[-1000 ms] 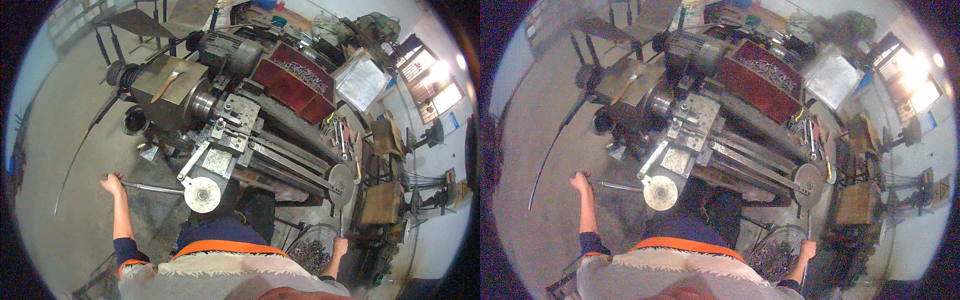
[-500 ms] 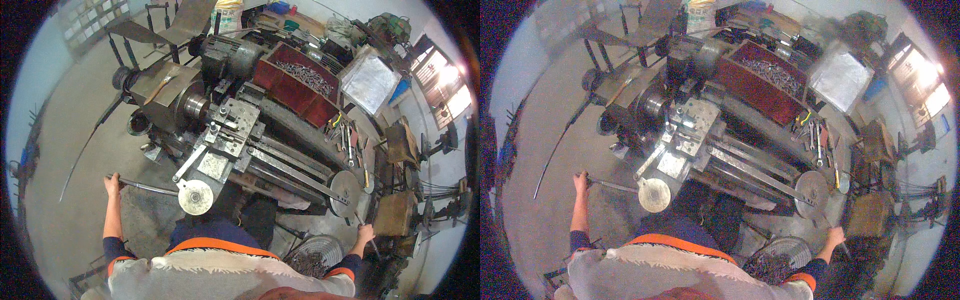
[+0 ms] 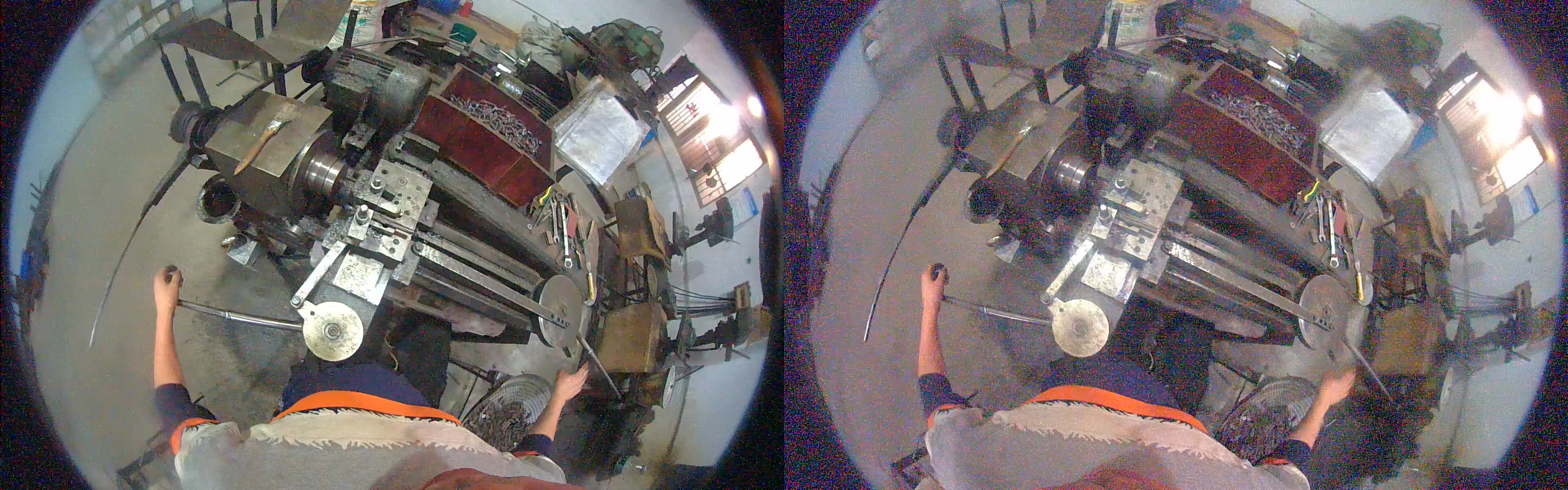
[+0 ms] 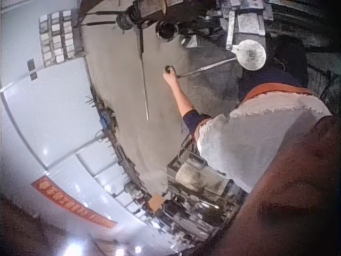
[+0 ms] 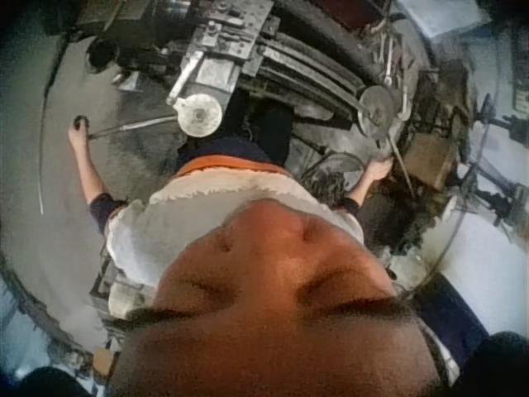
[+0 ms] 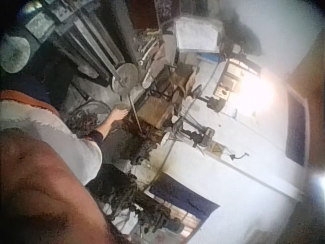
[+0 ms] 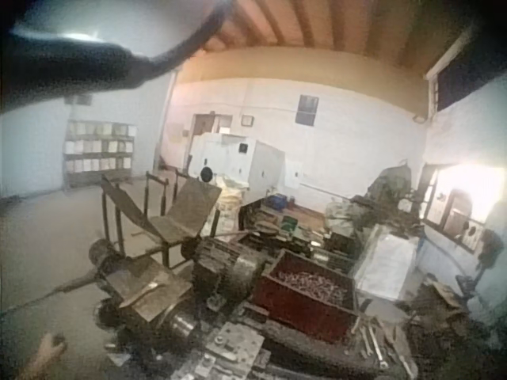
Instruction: The person operates a metal lathe, repeatedly loading small cylindrical metal pieces into the chuck, machining them, and removing the finished parts. The person uses a long metal rod to assist with loading and unloading the workpieces.
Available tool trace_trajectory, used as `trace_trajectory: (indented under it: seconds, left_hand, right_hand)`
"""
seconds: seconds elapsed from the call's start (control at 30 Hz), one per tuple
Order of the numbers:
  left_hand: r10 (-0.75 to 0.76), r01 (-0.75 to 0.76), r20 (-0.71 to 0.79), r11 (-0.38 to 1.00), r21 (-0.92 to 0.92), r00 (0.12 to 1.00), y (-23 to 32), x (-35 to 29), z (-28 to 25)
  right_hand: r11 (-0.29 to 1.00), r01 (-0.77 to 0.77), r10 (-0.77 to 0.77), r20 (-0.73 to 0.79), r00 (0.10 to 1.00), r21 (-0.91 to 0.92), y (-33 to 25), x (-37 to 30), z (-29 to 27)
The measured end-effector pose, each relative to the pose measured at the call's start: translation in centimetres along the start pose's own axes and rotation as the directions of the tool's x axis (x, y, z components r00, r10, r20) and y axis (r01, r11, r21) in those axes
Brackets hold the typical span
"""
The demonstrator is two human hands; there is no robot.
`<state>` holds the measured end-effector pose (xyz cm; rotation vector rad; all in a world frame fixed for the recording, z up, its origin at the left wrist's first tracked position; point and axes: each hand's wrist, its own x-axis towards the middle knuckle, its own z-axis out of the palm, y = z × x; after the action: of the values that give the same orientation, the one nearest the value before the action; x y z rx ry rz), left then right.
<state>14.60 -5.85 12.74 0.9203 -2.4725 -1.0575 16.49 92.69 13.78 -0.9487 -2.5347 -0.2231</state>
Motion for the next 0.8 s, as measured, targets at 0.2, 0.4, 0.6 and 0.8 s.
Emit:
trace_trajectory:
  seconds: [0.2,0.4,0.6,0.8]
  left_hand:
    - [-0.385,0.261,0.058,0.501,-0.826,0.921,-1.1,-1.4,1.5]
    - [-0.021,0.014,-0.025,0.959,-0.284,0.999,-8.1,2.6,9.8]
    - [0.438,-0.402,0.061,0.750,0.525,0.897,2.9,4.4,14.4]
    - [0.206,-0.220,0.096,0.752,0.622,0.974,3.1,5.2,17.9]
  right_hand:
    - [0.970,-0.233,0.210,0.241,0.948,0.069,-0.2,-5.5,-2.5]
    - [0.982,-0.153,0.123,0.232,0.965,0.115,-1.7,-4.5,-3.2]
    - [0.982,-0.093,0.040,0.298,0.954,0.165,-3.6,-4.5,-2.8]
    - [0.984,-0.141,0.087,0.409,0.908,0.104,-5.6,-5.7,-2.7]
